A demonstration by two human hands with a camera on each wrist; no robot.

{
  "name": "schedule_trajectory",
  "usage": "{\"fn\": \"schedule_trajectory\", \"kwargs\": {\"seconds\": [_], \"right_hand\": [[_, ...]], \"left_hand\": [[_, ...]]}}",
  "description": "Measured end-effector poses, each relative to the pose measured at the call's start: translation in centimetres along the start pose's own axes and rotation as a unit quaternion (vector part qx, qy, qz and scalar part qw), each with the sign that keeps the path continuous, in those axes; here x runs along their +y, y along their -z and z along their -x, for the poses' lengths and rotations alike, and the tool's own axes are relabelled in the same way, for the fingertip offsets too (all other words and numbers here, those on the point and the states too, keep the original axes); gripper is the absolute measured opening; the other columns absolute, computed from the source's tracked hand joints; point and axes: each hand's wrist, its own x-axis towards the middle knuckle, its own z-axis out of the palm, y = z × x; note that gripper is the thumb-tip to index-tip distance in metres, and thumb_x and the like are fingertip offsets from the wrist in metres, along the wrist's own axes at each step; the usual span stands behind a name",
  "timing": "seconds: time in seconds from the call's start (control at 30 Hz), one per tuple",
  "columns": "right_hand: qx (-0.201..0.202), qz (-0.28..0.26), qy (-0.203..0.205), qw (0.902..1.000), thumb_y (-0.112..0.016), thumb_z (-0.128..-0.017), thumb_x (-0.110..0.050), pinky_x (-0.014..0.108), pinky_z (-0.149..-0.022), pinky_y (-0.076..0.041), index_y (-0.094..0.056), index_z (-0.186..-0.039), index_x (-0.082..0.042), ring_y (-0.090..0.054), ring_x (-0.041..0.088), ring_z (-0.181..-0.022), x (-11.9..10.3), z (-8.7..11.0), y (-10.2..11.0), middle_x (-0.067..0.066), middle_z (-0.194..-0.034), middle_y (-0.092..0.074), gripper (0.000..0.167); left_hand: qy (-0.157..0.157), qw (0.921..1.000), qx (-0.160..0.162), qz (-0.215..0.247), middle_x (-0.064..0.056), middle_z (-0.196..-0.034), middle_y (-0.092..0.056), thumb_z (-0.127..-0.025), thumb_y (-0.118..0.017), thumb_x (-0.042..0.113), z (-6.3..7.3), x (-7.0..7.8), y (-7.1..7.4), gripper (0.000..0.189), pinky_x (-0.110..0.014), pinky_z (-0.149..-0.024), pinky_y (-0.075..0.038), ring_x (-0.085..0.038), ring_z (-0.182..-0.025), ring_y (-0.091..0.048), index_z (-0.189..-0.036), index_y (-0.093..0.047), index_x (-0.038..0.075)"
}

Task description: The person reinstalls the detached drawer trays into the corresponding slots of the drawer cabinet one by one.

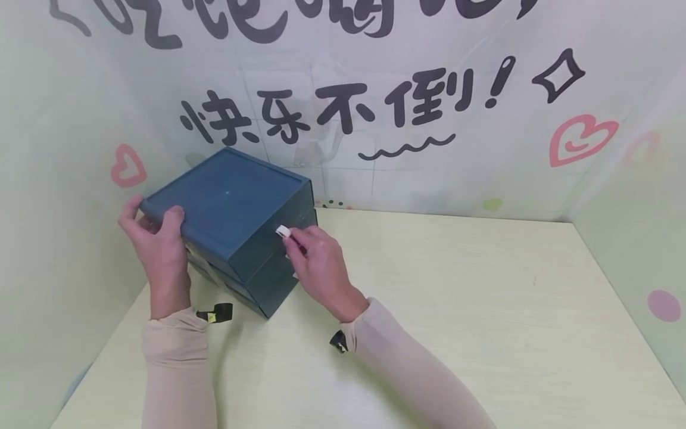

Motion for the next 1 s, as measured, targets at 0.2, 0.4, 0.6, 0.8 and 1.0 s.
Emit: {"fn": "schedule_trajectory", "kwargs": {"seconds": [0.2, 0.4, 0.6, 0.8, 1.0], "right_hand": [[-0.02, -0.015, -0.029, 0.9993, -0.064, -0.101, -0.018, 0.014, -0.057, -0.043, -0.074, -0.112, -0.002, -0.055, 0.011, -0.069, -0.1, -0.1, 0.3, 0.007, -0.086, -0.065, 0.022], [-0.057, -0.022, -0.045, 0.9971, -0.065, -0.101, -0.019, 0.015, -0.064, -0.045, -0.072, -0.116, -0.003, -0.055, 0.01, -0.074, 0.1, 0.0, 0.7, 0.006, -0.093, -0.066, 0.023], [-0.066, -0.009, -0.046, 0.9967, -0.064, -0.101, -0.02, 0.019, -0.072, -0.051, -0.069, -0.122, -0.005, -0.06, 0.013, -0.083, 1.3, -0.3, 2.6, 0.005, -0.099, -0.066, 0.026], [-0.045, 0.031, -0.092, 0.9942, -0.062, -0.102, -0.022, 0.028, -0.077, -0.055, -0.068, -0.122, -0.007, -0.064, 0.016, -0.087, 3.8, -1.0, 6.2, 0.005, -0.103, -0.067, 0.025], [-0.033, 0.087, -0.128, 0.9874, -0.058, -0.104, -0.025, 0.035, -0.083, -0.055, -0.067, -0.125, -0.006, -0.064, 0.021, -0.096, 6.4, -1.4, 9.9, 0.007, -0.108, -0.065, 0.029]], "left_hand": [[-0.007, 0.9999, -0.01, -0.003, 0.006, -0.124, -0.041, -0.093, -0.063, 0.021, 0.0, -0.1, -0.1, 0.061, -0.029, -0.098, -0.038, -0.011, -0.112, -0.046, -0.145, -0.035, 0.036], [0.014, 0.9989, -0.003, -0.044, 0.005, -0.139, -0.039, -0.094, -0.064, 0.027, 0.4, 0.1, 0.8, 0.065, -0.032, -0.107, -0.038, -0.011, -0.124, -0.043, -0.151, -0.033, 0.036], [-0.019, 0.9902, -0.007, -0.138, 0.001, -0.166, -0.026, -0.095, -0.06, 0.031, 0.4, 0.7, 1.0, 0.075, -0.033, -0.122, -0.027, -0.016, -0.147, -0.03, -0.16, -0.024, 0.031], [-0.109, 0.9585, -0.024, -0.262, -0.004, -0.167, -0.025, -0.097, -0.057, 0.036, 1.1, 2.0, 0.8, 0.074, -0.031, -0.127, -0.017, -0.017, -0.155, -0.022, -0.162, -0.022, 0.029], [-0.275, 0.9243, -0.041, -0.261, -0.005, -0.159, -0.043, -0.099, -0.058, 0.024, 2.7, 3.9, -0.3, 0.061, -0.03, -0.125, -0.016, -0.019, -0.15, -0.032, -0.157, -0.039, 0.024]]}}
